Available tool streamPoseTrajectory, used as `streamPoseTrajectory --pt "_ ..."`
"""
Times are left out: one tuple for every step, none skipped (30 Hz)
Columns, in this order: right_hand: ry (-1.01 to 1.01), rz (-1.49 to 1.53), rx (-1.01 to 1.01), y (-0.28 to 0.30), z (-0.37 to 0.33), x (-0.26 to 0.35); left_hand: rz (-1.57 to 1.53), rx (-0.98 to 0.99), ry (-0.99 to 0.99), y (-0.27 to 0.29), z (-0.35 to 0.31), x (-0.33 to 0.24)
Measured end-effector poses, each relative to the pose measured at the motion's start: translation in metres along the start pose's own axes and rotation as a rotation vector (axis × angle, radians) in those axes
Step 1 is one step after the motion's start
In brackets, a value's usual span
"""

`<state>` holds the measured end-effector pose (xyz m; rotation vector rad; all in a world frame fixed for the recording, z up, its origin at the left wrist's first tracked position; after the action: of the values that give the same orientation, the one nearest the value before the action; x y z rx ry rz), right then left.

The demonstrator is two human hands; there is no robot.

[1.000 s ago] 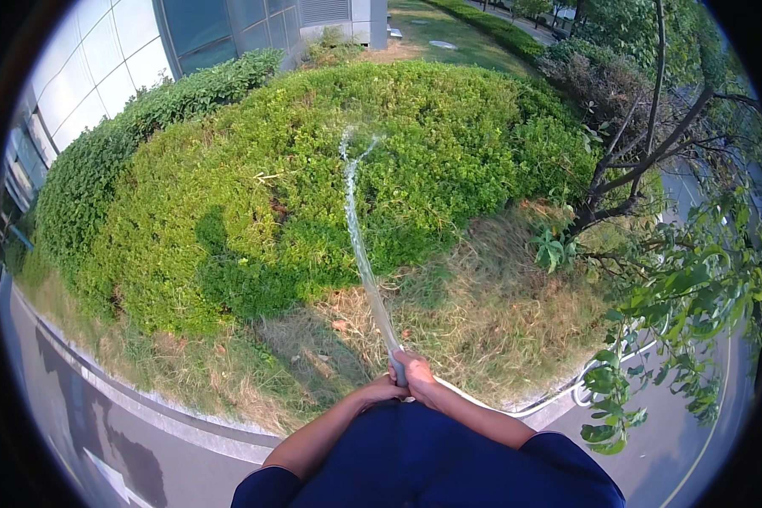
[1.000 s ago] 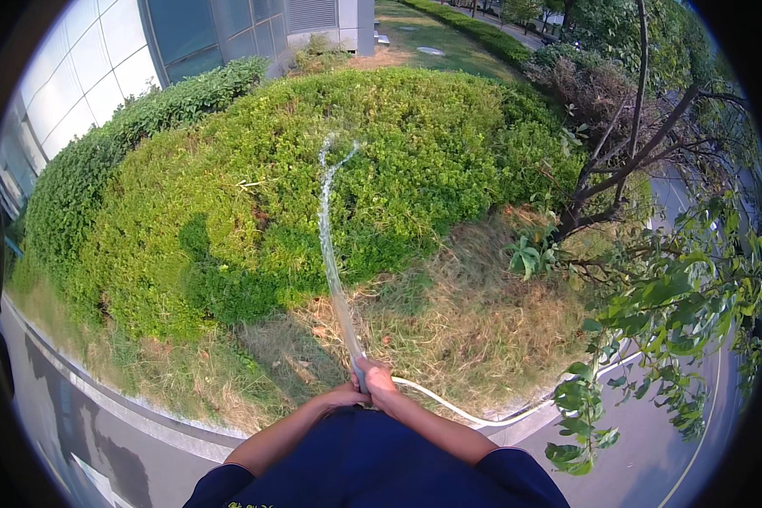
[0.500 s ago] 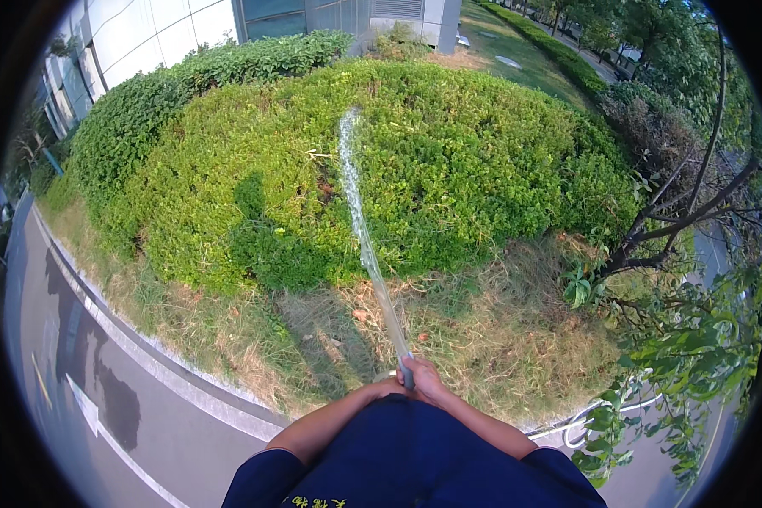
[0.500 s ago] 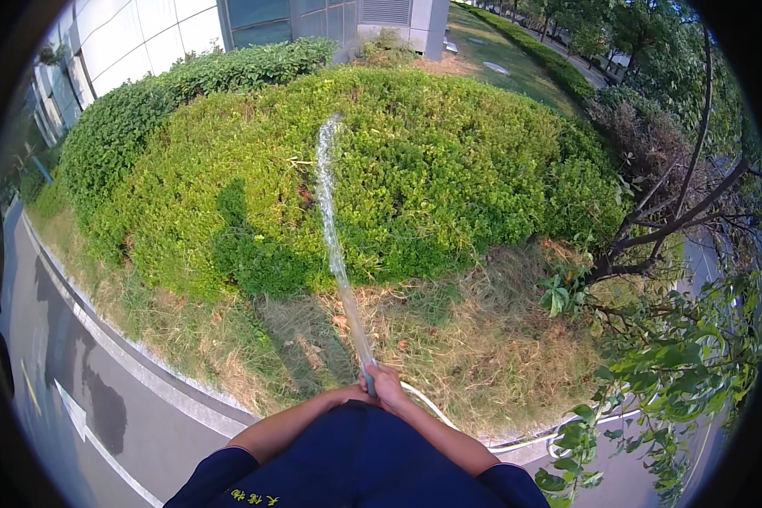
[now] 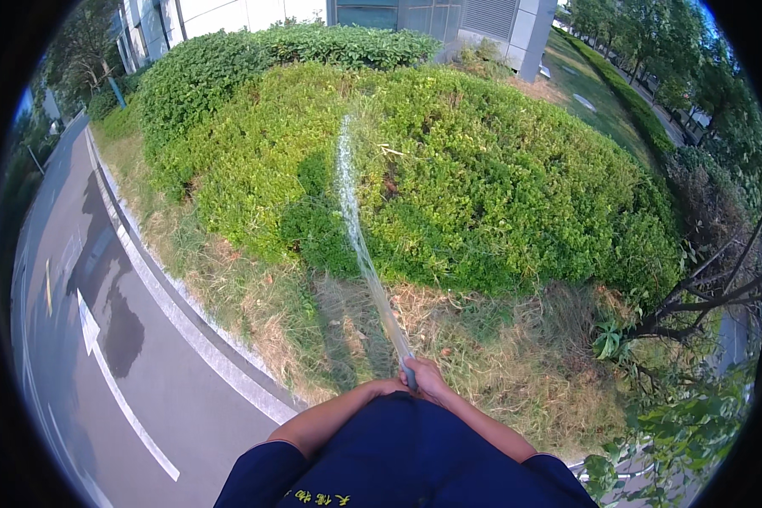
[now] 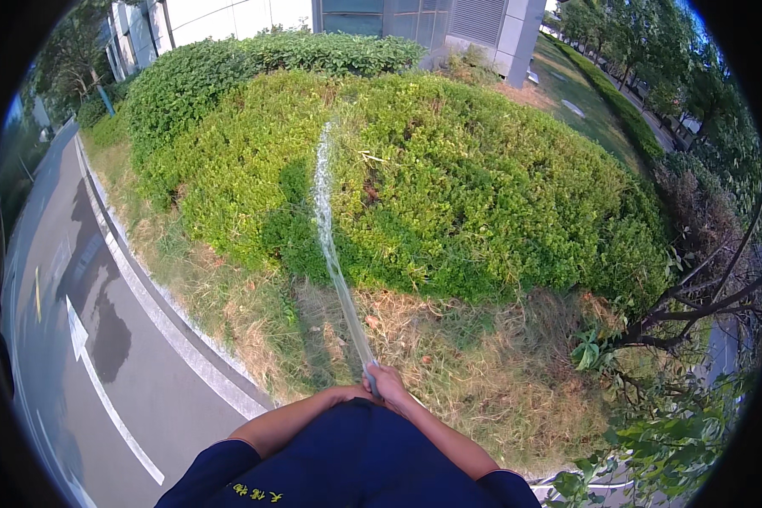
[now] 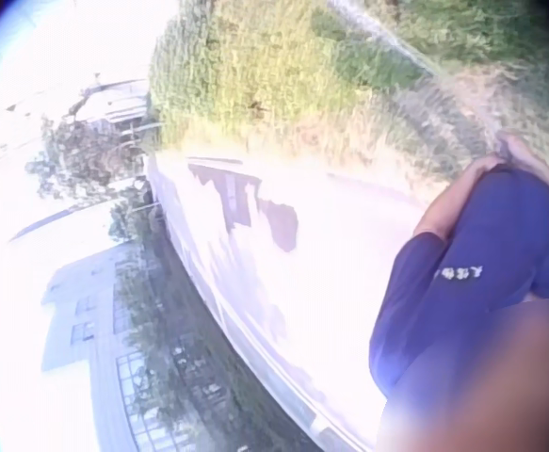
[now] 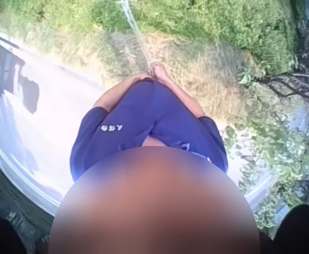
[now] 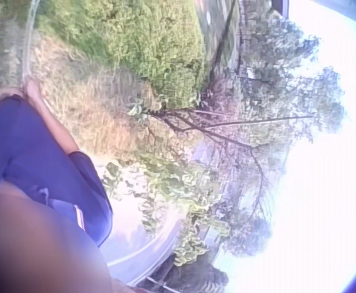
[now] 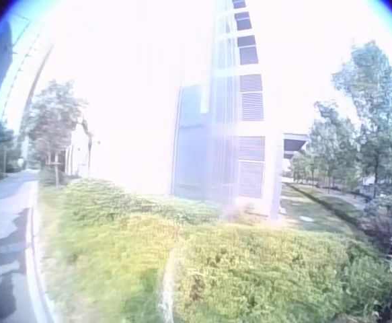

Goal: The person holds a hose and sprays water onto a large green bush along a roadside. The person moves the hose back and forth to cover different parts of the bush, then repositions the hose to water a nearby tree.

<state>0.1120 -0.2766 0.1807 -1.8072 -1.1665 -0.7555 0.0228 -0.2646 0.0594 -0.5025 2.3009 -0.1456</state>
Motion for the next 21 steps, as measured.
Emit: streamPoseTrajectory --pt "-0.016 -0.005 -0.003 -0.002 0.001 -0.001 -0.018 -0.011 0.035 0.001 -0.005 0.001" --pt "-0.030 -0.009 -0.001 -0.005 0.003 -0.002 -0.035 -0.003 0.056 0.000 -0.009 0.003" --pt "-0.039 -0.006 0.011 -0.008 0.004 -0.003 -0.082 -0.006 0.040 -0.001 -0.013 0.003" --pt "-0.050 -0.038 0.015 -0.009 0.006 -0.004 -0.125 0.008 0.009 -0.001 -0.016 0.002" --pt "-0.057 -0.063 0.031 -0.010 0.008 -0.005 -0.167 0.037 -0.037 -0.002 -0.017 0.002" --pt "-0.064 -0.086 0.046 -0.012 0.009 -0.007 -0.174 0.014 -0.027 -0.001 -0.017 0.006" --pt "-0.066 -0.081 0.055 -0.013 0.011 -0.008 -0.182 0.006 -0.031 0.001 -0.016 0.010" --pt "-0.067 -0.073 0.065 -0.015 0.012 -0.010 -0.188 0.009 -0.045 0.002 -0.014 0.015" --pt "-0.096 -0.052 0.053 -0.015 0.013 -0.013 -0.174 -0.015 -0.039 0.006 -0.010 0.022" --pt "-0.078 -0.070 0.070 -0.017 0.014 -0.013 -0.160 -0.028 -0.044 0.009 -0.006 0.028" --pt "-0.090 -0.075 0.066 -0.017 0.015 -0.014 -0.146 -0.030 -0.052 0.011 -0.002 0.033" --pt "-0.104 -0.079 0.063 -0.017 0.015 -0.016 -0.162 -0.024 -0.054 0.012 0.003 0.038" --pt "-0.105 -0.087 0.069 -0.019 0.015 -0.016 -0.178 -0.007 -0.058 0.011 0.007 0.042" --pt "-0.108 -0.093 0.076 -0.020 0.015 -0.016 -0.180 -0.022 -0.023 0.011 0.009 0.046" --pt "-0.110 -0.101 0.086 -0.021 0.015 -0.016 -0.199 -0.028 -0.058 0.011 0.008 0.045" --pt "-0.113 -0.113 0.100 -0.023 0.014 -0.016 -0.207 -0.067 -0.052 0.011 0.005 0.046" --pt "-0.116 -0.127 0.118 -0.025 0.014 -0.016 -0.201 -0.117 -0.024 0.011 0.000 0.048" --pt "-0.129 -0.158 0.130 -0.026 0.014 -0.016 -0.250 -0.071 -0.048 0.007 -0.005 0.045" --pt "-0.140 -0.167 0.158 -0.028 0.014 -0.015 -0.282 -0.035 -0.050 0.005 -0.010 0.043" --pt "-0.163 -0.191 0.178 -0.029 0.013 -0.015 -0.313 -0.007 -0.061 0.003 -0.015 0.040" --pt "-0.185 -0.219 0.203 -0.031 0.013 -0.015 -0.344 0.021 -0.071 0.001 -0.018 0.038"
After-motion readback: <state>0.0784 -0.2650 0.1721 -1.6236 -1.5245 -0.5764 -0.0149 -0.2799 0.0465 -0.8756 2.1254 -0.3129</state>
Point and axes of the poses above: each hand's wrist, its own z-axis towards the middle knuckle, its own y-axis out of the back of the hand, x = y × z, the point moved 5 cm from there along z, towards the middle knuckle, and after that the axes turned 10 degrees about y, right-handed, at the moved point
